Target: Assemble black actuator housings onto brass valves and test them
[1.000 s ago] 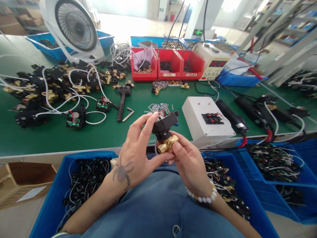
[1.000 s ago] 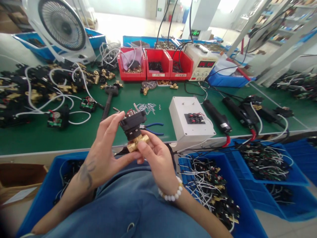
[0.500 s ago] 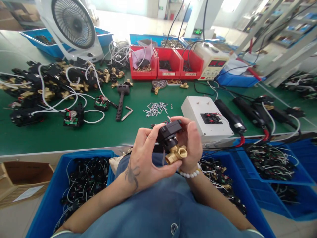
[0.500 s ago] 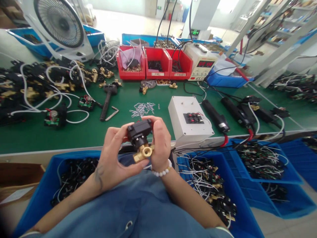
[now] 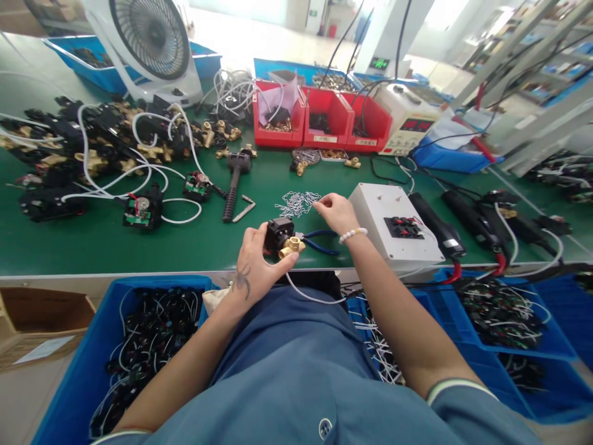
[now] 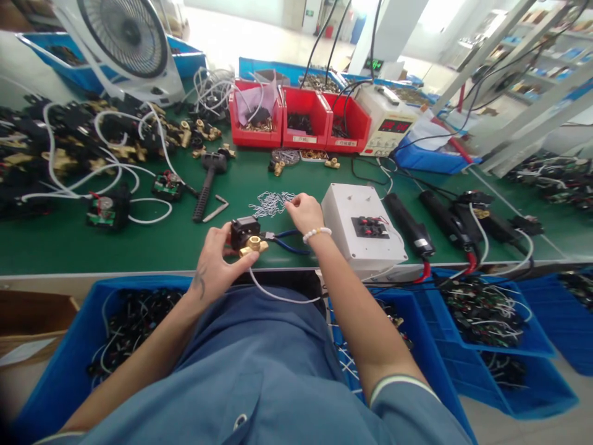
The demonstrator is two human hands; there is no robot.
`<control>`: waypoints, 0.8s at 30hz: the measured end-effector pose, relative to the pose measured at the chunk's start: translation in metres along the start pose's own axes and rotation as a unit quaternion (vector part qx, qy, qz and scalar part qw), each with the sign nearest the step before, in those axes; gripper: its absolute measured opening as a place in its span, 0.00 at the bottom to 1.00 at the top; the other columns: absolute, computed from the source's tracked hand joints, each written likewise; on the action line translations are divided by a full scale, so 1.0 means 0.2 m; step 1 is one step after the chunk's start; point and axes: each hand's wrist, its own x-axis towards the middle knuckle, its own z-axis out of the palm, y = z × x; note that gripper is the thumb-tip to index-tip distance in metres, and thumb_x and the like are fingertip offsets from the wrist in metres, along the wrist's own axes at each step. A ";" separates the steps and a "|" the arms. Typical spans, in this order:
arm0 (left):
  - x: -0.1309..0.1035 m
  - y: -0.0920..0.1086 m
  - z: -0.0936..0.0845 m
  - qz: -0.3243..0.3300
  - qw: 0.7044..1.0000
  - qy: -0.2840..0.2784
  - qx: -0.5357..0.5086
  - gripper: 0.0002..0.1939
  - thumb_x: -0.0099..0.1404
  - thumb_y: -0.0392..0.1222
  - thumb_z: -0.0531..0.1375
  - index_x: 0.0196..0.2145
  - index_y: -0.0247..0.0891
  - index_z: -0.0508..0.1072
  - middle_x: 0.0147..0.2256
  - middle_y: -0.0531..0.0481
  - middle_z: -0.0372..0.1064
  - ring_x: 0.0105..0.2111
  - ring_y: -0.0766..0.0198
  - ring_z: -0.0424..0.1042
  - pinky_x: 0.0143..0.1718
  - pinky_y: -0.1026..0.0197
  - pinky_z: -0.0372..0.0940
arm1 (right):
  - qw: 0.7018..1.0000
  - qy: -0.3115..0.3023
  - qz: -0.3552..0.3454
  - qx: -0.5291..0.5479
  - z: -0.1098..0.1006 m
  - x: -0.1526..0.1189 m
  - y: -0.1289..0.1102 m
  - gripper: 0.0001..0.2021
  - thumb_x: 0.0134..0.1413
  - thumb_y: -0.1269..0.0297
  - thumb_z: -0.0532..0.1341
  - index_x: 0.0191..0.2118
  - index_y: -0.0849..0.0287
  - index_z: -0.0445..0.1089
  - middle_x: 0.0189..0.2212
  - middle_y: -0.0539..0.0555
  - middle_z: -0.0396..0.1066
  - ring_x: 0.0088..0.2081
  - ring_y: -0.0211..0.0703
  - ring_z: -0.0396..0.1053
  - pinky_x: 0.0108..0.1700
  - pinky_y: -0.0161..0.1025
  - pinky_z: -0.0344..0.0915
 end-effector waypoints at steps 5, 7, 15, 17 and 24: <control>0.00 0.01 0.00 0.031 0.999 -0.005 0.031 0.38 0.53 0.52 0.67 0.58 0.33 0.65 0.41 0.48 0.59 0.40 0.58 0.68 0.43 0.51 0.73 | 0.986 -0.089 0.005 -0.139 0.05 0.14 -0.07 0.08 0.59 0.68 0.62 0.40 0.68 0.77 0.42 0.66 0.77 0.49 0.51 0.74 0.51 0.40 0.68; -0.01 0.00 0.00 0.038 0.999 -0.003 0.026 0.38 0.53 0.51 0.67 0.58 0.35 0.65 0.41 0.48 0.59 0.40 0.58 0.69 0.42 0.52 0.73 | 0.976 -0.120 -0.002 -0.179 0.06 0.17 -0.08 0.09 0.60 0.68 0.63 0.43 0.67 0.76 0.44 0.64 0.77 0.50 0.49 0.74 0.52 0.43 0.69; -0.01 0.00 -0.01 0.035 0.999 -0.009 0.020 0.38 0.54 0.53 0.67 0.59 0.35 0.64 0.42 0.47 0.60 0.42 0.57 0.68 0.42 0.52 0.74 | 0.940 -0.192 -0.050 -0.279 0.02 0.21 -0.11 0.13 0.62 0.60 0.65 0.46 0.64 0.74 0.48 0.59 0.75 0.50 0.46 0.74 0.53 0.47 0.70; -0.01 -0.01 -0.01 0.036 0.999 -0.011 0.013 0.39 0.54 0.52 0.67 0.59 0.35 0.64 0.42 0.47 0.60 0.43 0.57 0.69 0.43 0.52 0.74 | 0.936 -0.193 -0.060 -0.288 0.01 0.19 -0.11 0.13 0.63 0.60 0.63 0.46 0.65 0.74 0.48 0.59 0.75 0.50 0.45 0.74 0.53 0.47 0.70; -0.02 -0.01 -0.01 0.025 0.999 -0.017 0.011 0.39 0.53 0.52 0.67 0.59 0.33 0.64 0.43 0.46 0.59 0.43 0.57 0.68 0.44 0.52 0.74 | 0.925 -0.201 -0.085 -0.312 -0.01 0.14 -0.10 0.12 0.65 0.62 0.61 0.47 0.66 0.73 0.46 0.59 0.75 0.49 0.44 0.74 0.53 0.46 0.71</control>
